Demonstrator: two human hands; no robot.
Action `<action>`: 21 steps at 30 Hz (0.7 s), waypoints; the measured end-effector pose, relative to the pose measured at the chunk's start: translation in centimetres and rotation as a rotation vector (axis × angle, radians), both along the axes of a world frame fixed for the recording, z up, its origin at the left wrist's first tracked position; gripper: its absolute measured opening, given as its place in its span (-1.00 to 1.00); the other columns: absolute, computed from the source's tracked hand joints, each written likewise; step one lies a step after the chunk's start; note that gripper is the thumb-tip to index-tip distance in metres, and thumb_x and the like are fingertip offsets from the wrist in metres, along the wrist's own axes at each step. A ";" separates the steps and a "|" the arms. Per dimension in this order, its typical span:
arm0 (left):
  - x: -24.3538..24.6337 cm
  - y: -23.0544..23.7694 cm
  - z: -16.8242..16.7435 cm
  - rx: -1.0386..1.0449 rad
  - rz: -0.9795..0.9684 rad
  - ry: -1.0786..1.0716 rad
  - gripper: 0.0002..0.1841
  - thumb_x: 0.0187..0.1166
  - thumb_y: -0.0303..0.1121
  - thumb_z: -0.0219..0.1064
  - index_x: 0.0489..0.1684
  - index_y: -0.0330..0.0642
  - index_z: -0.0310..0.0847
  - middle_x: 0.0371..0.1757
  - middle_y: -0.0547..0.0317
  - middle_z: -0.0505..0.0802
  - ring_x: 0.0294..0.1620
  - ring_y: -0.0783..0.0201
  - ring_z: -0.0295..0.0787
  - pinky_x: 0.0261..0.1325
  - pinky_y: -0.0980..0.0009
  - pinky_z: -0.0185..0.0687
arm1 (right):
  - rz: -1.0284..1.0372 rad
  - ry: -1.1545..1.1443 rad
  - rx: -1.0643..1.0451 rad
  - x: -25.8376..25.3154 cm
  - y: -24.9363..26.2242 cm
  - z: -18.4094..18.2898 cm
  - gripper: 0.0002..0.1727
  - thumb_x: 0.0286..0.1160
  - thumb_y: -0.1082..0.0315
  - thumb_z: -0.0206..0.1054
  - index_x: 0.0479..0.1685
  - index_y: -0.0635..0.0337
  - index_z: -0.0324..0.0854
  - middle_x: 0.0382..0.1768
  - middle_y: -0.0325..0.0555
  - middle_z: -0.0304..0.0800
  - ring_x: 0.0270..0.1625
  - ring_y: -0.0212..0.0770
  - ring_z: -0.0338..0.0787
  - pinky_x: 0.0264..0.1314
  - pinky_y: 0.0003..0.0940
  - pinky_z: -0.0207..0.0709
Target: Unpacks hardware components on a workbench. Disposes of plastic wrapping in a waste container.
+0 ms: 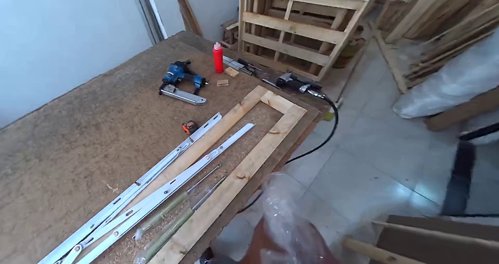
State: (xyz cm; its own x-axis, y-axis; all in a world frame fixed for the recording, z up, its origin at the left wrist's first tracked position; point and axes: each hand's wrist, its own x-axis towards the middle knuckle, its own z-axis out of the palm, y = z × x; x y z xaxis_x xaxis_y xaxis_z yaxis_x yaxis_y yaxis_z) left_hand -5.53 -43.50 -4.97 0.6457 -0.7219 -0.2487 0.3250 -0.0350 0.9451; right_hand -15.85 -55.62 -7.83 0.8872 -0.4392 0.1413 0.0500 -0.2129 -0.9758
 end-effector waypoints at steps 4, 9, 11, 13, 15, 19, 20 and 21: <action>-1.2 -9.1 -0.8 -0.247 -0.062 0.366 -0.74 0.65 -0.61 -0.10 0.19 -0.45 0.37 -0.16 0.33 0.76 -0.08 0.72 0.67 0.13 0.70 0.58 | -0.038 0.141 -0.220 -1.1 -6.9 2.3 0.38 0.01 -0.44 0.60 0.47 0.81 0.28 0.49 0.68 0.45 0.65 0.19 0.49 0.74 -0.16 0.31; -0.4 -12.9 0.1 -0.085 -0.265 0.496 -0.73 0.66 -0.61 -0.10 0.19 -0.30 0.41 -0.13 0.38 0.70 -0.05 0.63 0.64 0.18 0.59 0.58 | -0.047 0.242 -0.170 -2.5 -12.6 -0.1 -0.20 0.07 0.21 0.70 0.10 0.79 0.45 0.01 0.47 0.75 0.15 -0.20 0.79 0.34 -0.40 0.59; 0.0 -11.7 -1.6 -0.102 -0.346 0.420 -0.69 0.58 -0.60 -0.03 0.24 -0.34 0.41 -0.01 0.35 0.73 0.06 0.62 0.65 0.28 0.55 0.56 | 0.023 0.196 -0.169 -2.5 -13.3 -2.3 -0.38 0.18 0.26 0.61 -0.05 0.74 0.53 -0.11 0.41 0.79 0.05 -0.23 0.82 0.26 -0.41 0.64; 0.9 -9.7 -2.2 -0.025 -0.434 0.260 -0.65 0.61 -0.59 0.04 0.31 -0.54 0.43 0.11 0.11 0.74 0.16 0.55 0.64 0.37 0.50 0.53 | 0.111 0.181 -0.201 -1.6 -13.1 -3.5 -0.48 0.18 0.29 0.59 -0.13 0.69 0.61 -0.14 0.44 0.82 0.00 -0.01 0.87 0.20 -0.18 0.69; 2.1 -7.4 -3.1 0.194 -0.480 0.116 -0.67 0.66 -0.54 0.13 0.28 -0.59 0.52 0.11 -0.16 0.80 0.16 0.28 0.73 0.36 0.27 0.60 | 0.177 0.228 -0.199 -0.4 -12.2 -3.9 -0.51 0.08 0.36 0.60 -0.13 0.67 0.67 -0.14 0.43 0.83 -0.02 0.14 0.88 0.15 0.03 0.71; 5.2 -1.0 -6.4 0.564 -0.301 -0.117 -0.59 0.70 -0.33 0.25 0.46 -0.32 0.56 0.26 -0.08 0.85 0.24 0.11 0.84 0.41 0.09 0.71 | 0.199 0.325 -0.191 1.8 -11.0 -4.1 -0.49 -0.14 0.45 0.64 -0.12 0.59 0.66 -0.19 0.31 0.84 -0.09 0.07 0.87 0.04 0.04 0.71; 6.3 0.9 -7.0 0.682 -0.229 -0.198 -0.57 0.71 -0.32 0.21 0.49 -0.32 0.55 0.32 -0.10 0.82 0.31 0.07 0.81 0.46 0.06 0.67 | 0.205 0.342 -0.214 2.3 -11.1 -4.0 -0.50 -0.15 0.46 0.63 -0.13 0.58 0.66 -0.21 0.30 0.83 -0.11 0.10 0.87 0.01 0.07 0.71; 7.5 2.9 -7.7 0.798 -0.163 -0.280 -0.57 0.72 -0.31 0.19 0.49 -0.33 0.55 0.36 -0.13 0.79 0.38 0.03 0.77 0.52 0.04 0.62 | 0.208 0.357 -0.237 2.9 -11.2 -3.7 -0.50 -0.16 0.47 0.62 -0.13 0.59 0.66 -0.22 0.31 0.83 -0.11 0.12 0.86 0.00 0.09 0.70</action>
State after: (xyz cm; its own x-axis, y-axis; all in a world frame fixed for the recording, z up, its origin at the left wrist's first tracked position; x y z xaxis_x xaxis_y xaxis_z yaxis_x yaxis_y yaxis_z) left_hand 1.94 -40.59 -12.70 0.6625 -0.4879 -0.5684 0.0167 -0.7490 0.6624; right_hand -12.95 -66.81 -11.57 0.9642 -0.2396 -0.1135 -0.2144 -0.4526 -0.8656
